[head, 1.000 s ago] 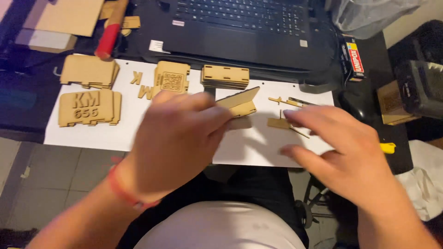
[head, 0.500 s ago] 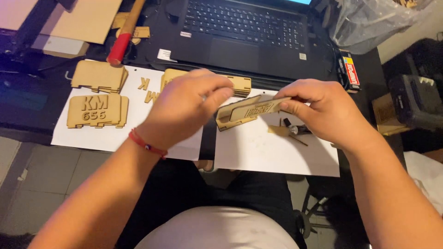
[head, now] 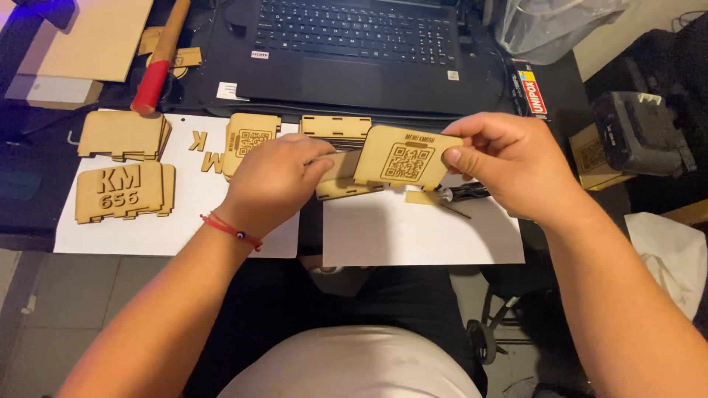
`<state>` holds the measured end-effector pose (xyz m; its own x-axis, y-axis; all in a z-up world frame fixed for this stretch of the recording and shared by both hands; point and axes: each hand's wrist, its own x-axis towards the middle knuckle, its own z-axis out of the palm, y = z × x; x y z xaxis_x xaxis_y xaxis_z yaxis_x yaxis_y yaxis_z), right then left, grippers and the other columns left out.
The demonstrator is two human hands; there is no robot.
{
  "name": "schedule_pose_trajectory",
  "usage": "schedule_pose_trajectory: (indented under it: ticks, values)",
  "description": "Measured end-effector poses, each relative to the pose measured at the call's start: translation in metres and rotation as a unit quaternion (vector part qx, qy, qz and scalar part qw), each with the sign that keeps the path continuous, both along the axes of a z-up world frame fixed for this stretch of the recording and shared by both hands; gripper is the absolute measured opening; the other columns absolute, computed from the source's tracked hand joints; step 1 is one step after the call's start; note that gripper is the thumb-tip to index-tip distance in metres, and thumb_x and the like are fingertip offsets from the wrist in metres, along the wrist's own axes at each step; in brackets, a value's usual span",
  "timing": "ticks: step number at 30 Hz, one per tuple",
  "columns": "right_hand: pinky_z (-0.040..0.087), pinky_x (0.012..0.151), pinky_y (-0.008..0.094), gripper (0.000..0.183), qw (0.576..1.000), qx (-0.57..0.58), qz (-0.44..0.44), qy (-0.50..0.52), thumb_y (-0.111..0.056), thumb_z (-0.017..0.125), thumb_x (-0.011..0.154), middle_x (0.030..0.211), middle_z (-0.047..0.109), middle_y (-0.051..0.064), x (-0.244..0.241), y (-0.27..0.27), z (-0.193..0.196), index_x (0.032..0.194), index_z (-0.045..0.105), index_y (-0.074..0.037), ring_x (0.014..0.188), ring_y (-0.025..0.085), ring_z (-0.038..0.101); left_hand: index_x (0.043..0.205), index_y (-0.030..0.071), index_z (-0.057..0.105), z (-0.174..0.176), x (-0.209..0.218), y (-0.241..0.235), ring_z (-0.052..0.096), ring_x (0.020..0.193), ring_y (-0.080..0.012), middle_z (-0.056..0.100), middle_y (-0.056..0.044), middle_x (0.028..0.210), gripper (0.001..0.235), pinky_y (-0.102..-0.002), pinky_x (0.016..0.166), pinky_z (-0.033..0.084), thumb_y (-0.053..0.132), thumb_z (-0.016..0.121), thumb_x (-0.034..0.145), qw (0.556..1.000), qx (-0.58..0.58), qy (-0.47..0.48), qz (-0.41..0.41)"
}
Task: The person assembles a wooden puzzle piece by inserting a small wooden dowel into a slot on a laser-cut wooden panel. They rotate the panel to align the dowel and push it into place using their fingers.
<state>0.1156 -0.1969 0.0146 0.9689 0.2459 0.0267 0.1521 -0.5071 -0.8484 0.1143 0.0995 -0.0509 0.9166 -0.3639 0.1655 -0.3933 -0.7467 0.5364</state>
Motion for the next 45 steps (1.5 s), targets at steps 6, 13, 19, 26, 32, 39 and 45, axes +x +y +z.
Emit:
schedule_pose_trajectory:
  ticks: [6,13,19,26,32,39,45]
  values:
    - [0.06,0.067,0.024,0.019,1.0,0.019,-0.022,0.005,-0.002,0.07,0.09,0.079,0.067,0.006,-0.001,-0.003,-0.006,0.109,0.071,-0.003,0.071,0.012,0.066,0.107,0.011,0.072,0.005,-0.001,0.008,0.063,0.094,-0.0318,0.072,-0.007,0.098,0.029,-0.047,0.073,0.045,0.025,0.049,0.096,0.997,-0.05,-0.046,0.033]
    - [0.049,0.057,0.025,0.021,0.993,0.113,0.029,0.013,-0.005,0.066,0.092,0.07,0.064,0.012,-0.008,-0.004,-0.001,0.112,0.068,0.002,0.06,0.015,0.057,0.109,0.009,0.072,0.008,-0.005,0.002,0.065,0.102,-0.0288,0.074,-0.007,0.108,0.032,-0.043,0.084,0.046,0.029,0.051,0.095,0.996,-0.084,0.011,-0.007]
    - [0.051,0.059,0.026,0.017,0.994,0.103,0.033,0.003,-0.005,0.064,0.094,0.073,0.065,0.012,-0.012,0.0,0.004,0.11,0.068,0.001,0.062,0.016,0.058,0.105,0.015,0.068,-0.007,-0.006,-0.009,0.06,0.09,-0.0288,0.064,-0.007,0.092,0.03,-0.044,0.069,0.044,0.024,0.042,0.093,0.997,-0.031,-0.004,-0.07]
    - [0.048,0.063,0.018,0.013,0.999,-0.012,0.01,-0.052,-0.01,0.073,0.092,0.079,0.065,0.0,-0.035,0.016,-0.011,0.104,0.073,-0.005,0.071,0.005,0.056,0.102,0.009,0.066,-0.008,-0.009,-0.008,0.058,0.088,-0.0305,0.062,-0.01,0.09,0.031,-0.044,0.066,0.043,0.014,0.038,0.089,0.996,-0.048,-0.009,-0.069]
    - [0.049,0.075,0.023,0.015,0.98,-0.129,0.01,-0.153,-0.014,0.074,0.09,0.097,0.076,0.0,-0.051,0.021,-0.046,0.105,0.075,-0.012,0.079,0.01,0.065,0.117,0.002,0.067,0.017,-0.028,0.01,0.062,0.107,-0.026,0.071,-0.009,0.113,0.035,-0.038,0.091,0.045,0.022,0.044,0.1,0.986,-0.154,-0.054,-0.046]
    - [0.051,0.077,0.028,0.015,0.961,-0.168,0.047,-0.216,-0.014,0.071,0.095,0.101,0.075,0.003,-0.05,0.026,-0.059,0.108,0.074,-0.007,0.086,0.016,0.069,0.125,0.009,0.054,0.0,-0.041,0.017,0.063,0.08,-0.0264,0.068,-0.012,0.106,0.033,-0.038,0.074,0.051,0.009,0.073,0.099,0.949,-0.169,-0.21,-0.162]
    - [0.05,0.075,0.027,0.014,0.953,-0.198,0.056,-0.223,-0.014,0.07,0.097,0.101,0.075,0.001,-0.049,0.03,-0.063,0.11,0.074,-0.009,0.083,0.014,0.068,0.11,0.015,0.069,-0.011,-0.036,0.013,0.061,0.071,-0.0287,0.068,-0.005,0.085,0.025,-0.042,0.046,0.043,0.007,0.048,0.098,0.976,-0.066,-0.171,-0.113]
